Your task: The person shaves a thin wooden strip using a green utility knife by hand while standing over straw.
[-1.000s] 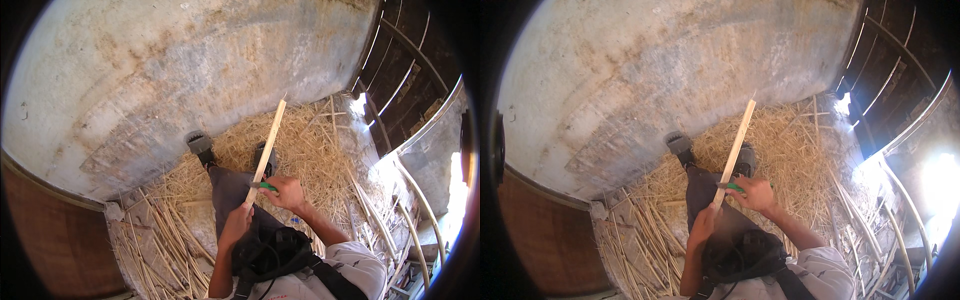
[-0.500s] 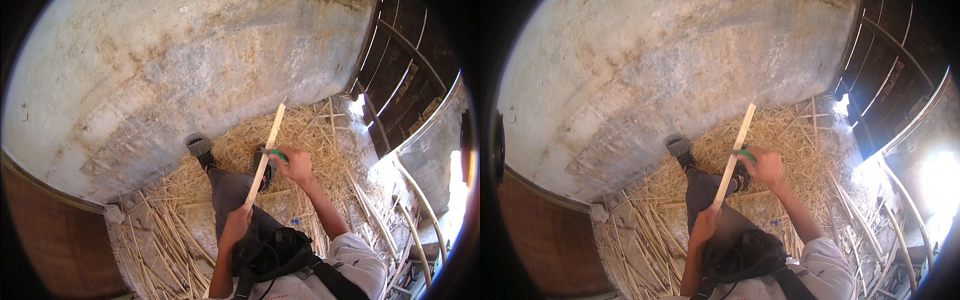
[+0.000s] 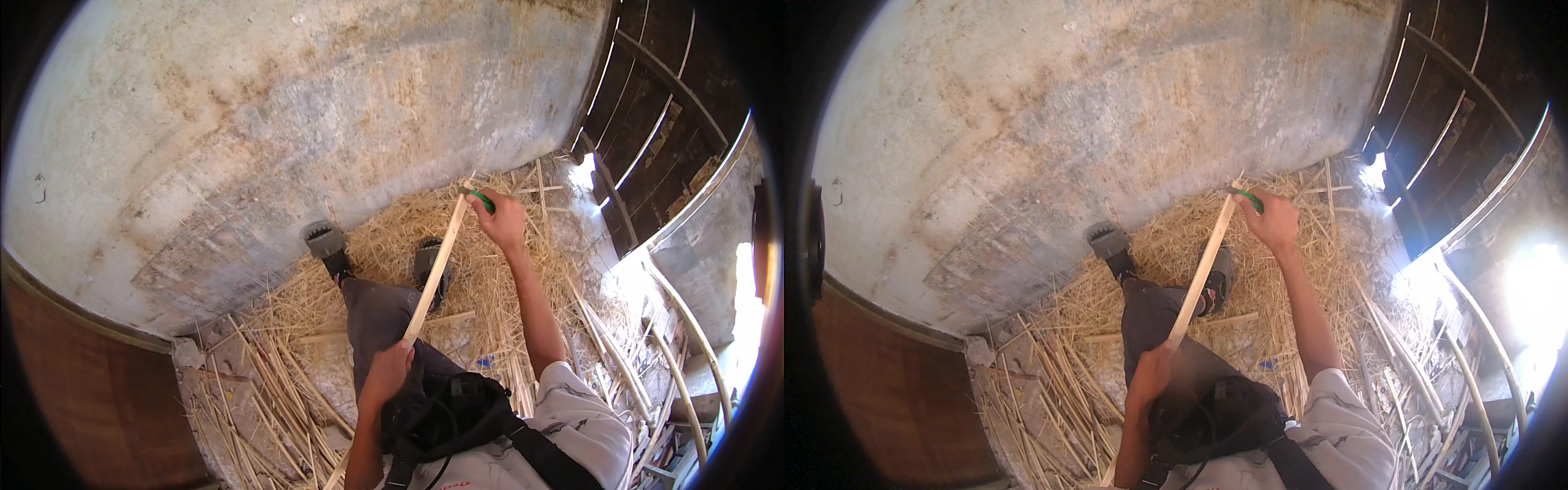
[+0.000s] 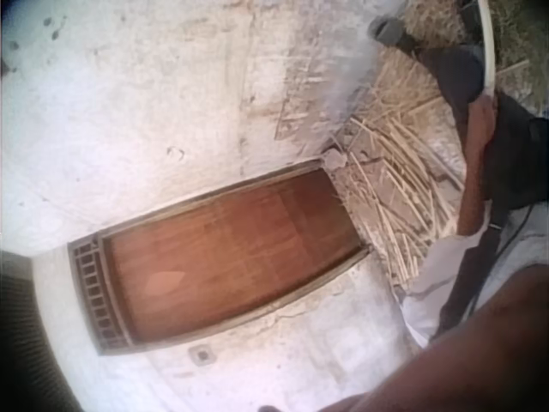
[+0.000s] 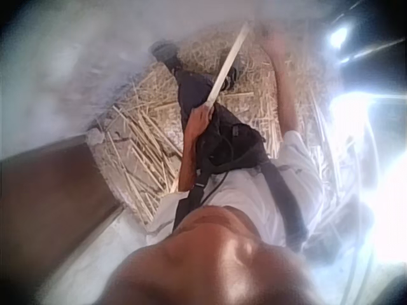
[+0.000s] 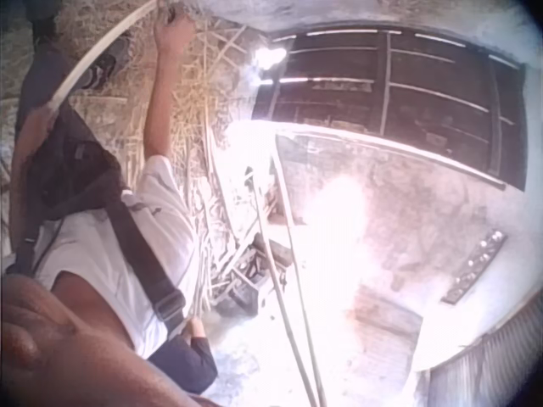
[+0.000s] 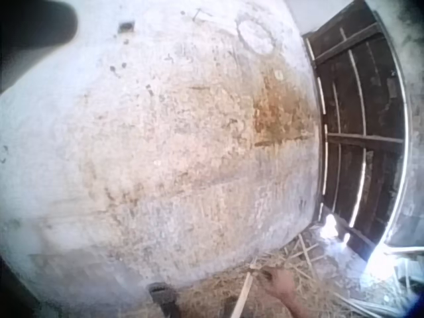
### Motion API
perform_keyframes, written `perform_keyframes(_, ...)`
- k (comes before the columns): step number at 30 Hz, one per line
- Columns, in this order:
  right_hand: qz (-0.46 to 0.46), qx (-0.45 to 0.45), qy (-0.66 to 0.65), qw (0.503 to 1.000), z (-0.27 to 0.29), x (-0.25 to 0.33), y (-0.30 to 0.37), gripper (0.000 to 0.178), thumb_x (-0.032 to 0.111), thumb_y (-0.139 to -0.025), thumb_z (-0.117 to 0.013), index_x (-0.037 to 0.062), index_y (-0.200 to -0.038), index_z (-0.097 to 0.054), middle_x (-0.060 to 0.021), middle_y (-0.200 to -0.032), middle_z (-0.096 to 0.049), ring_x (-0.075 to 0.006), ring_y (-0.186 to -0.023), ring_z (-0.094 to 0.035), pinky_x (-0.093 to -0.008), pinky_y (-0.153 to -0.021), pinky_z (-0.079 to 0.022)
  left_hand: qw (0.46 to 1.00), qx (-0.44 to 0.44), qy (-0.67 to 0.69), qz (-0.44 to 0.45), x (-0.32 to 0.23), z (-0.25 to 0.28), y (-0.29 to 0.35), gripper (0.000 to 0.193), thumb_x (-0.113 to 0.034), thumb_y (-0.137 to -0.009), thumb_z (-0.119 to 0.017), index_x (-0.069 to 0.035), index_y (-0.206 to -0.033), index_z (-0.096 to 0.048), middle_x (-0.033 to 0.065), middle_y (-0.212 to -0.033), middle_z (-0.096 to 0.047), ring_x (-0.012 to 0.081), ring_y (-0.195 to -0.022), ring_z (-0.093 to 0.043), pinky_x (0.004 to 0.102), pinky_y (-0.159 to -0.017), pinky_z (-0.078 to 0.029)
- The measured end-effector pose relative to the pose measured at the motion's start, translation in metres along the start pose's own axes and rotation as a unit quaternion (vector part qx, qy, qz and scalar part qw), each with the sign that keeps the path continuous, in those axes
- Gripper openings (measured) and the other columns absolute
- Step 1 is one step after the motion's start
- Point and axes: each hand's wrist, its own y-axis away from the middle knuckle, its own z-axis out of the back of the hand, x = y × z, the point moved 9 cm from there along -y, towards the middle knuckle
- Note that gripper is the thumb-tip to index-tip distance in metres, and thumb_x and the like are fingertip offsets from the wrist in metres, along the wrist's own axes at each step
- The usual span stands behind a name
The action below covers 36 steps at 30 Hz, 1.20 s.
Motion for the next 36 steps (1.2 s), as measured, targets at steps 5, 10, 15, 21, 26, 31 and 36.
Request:
perform_keyframes(5, 0.032, -0.038, 0.014, 0.999, 0.016, -0.005, -0.009, 0.043, 0.052, -0.097, -0.071, 0.0099, -0.094, -0.078, -0.011, -0.06, -0.062, -0.0344, -0.056, -0.064, -0.0468, -0.056, -0.049, 0.997, 0.021, -0.063, -0.042, -0.009, -0.001, -0.002, 0.049, -0.03, -0.115, -0.033, 0.004, -0.095, -0.063, 0.0265, -0.076, -0.061, 0.0451, -0.071, -0.063, 0.0487, -0.072, -0.051)
perform_keyframes(10, -0.004, -0.005, -0.001, 1.0, 0.02, -0.007, -0.003, 0.043, 0.049, -0.101, -0.068, 0.0076, -0.095, -0.075, -0.0128, -0.06, -0.06, -0.0352, -0.057, -0.064, -0.0462, -0.057, -0.048, 0.999, 0.025, 0.008, -0.028, 0.003, -0.003, -0.004, 0.049, -0.035, -0.115, -0.036, 0.001, -0.093, -0.061, 0.0137, -0.069, -0.058, 0.0275, -0.062, -0.058, 0.0414, -0.064, -0.047)
perform_keyframes(15, 0.016, 0.032, -0.053, 0.998, 0.015, 0.01, 0.021, 0.039, 0.044, -0.104, -0.064, 0.0072, -0.099, -0.074, -0.0141, -0.063, -0.061, -0.0351, -0.059, -0.065, -0.0467, -0.058, -0.049, 0.989, 0.046, 0.138, 0.019, 0.003, -0.007, -0.002, 0.048, -0.039, -0.115, -0.038, -0.003, -0.092, -0.06, -0.0025, -0.067, -0.048, 0.0089, -0.059, -0.044, 0.0302, -0.057, -0.038)
perform_keyframes(21, 0.086, 0.115, -0.078, 0.987, 0.001, 0.045, 0.063, 0.035, 0.042, -0.103, -0.066, 0.008, -0.1, -0.074, -0.0143, -0.069, -0.064, -0.0355, -0.064, -0.067, -0.0462, -0.06, -0.051, 0.959, 0.081, 0.255, 0.091, 0.017, -0.017, 0.0, 0.046, -0.04, -0.116, -0.037, -0.006, -0.095, -0.06, -0.0072, -0.066, -0.04, 0.0044, -0.053, -0.036, 0.025, -0.049, -0.031)
perform_keyframes(26, 0.13, 0.163, -0.091, 0.974, 0.0, 0.07, 0.094, 0.031, 0.04, -0.102, -0.067, 0.0093, -0.101, -0.073, -0.0124, -0.072, -0.067, -0.0357, -0.068, -0.07, -0.0451, -0.061, -0.053, 0.948, 0.091, 0.282, 0.118, 0.011, -0.017, 0.003, 0.043, -0.039, -0.116, -0.037, -0.006, -0.1, -0.06, -0.0095, -0.066, -0.036, 0.003, -0.051, -0.033, 0.0241, -0.048, -0.027)
perform_keyframes(31, 0.157, 0.209, -0.114, 0.958, -0.001, 0.09, 0.125, 0.032, 0.042, -0.101, -0.069, 0.0102, -0.1, -0.072, -0.0128, -0.078, -0.069, -0.0361, -0.072, -0.071, -0.0455, -0.062, -0.055, 0.931, 0.094, 0.33, 0.123, 0.014, -0.017, 0.005, 0.041, -0.037, -0.116, -0.038, -0.006, -0.103, -0.061, -0.0098, -0.067, -0.036, 0.0027, -0.052, -0.032, 0.0243, -0.047, -0.026)
perform_keyframes(36, 0.176, 0.247, -0.113, 0.946, -0.01, 0.098, 0.158, 0.034, 0.045, -0.099, -0.07, 0.0113, -0.101, -0.073, -0.0126, -0.08, -0.071, -0.0369, -0.072, -0.071, -0.0459, -0.064, -0.056, 0.937, 0.072, 0.317, 0.129, 0.015, -0.014, 0.008, 0.038, -0.037, -0.115, -0.041, -0.007, -0.102, -0.061, -0.006, -0.071, -0.044, 0.0052, -0.053, -0.037, 0.0248, -0.049, -0.031)
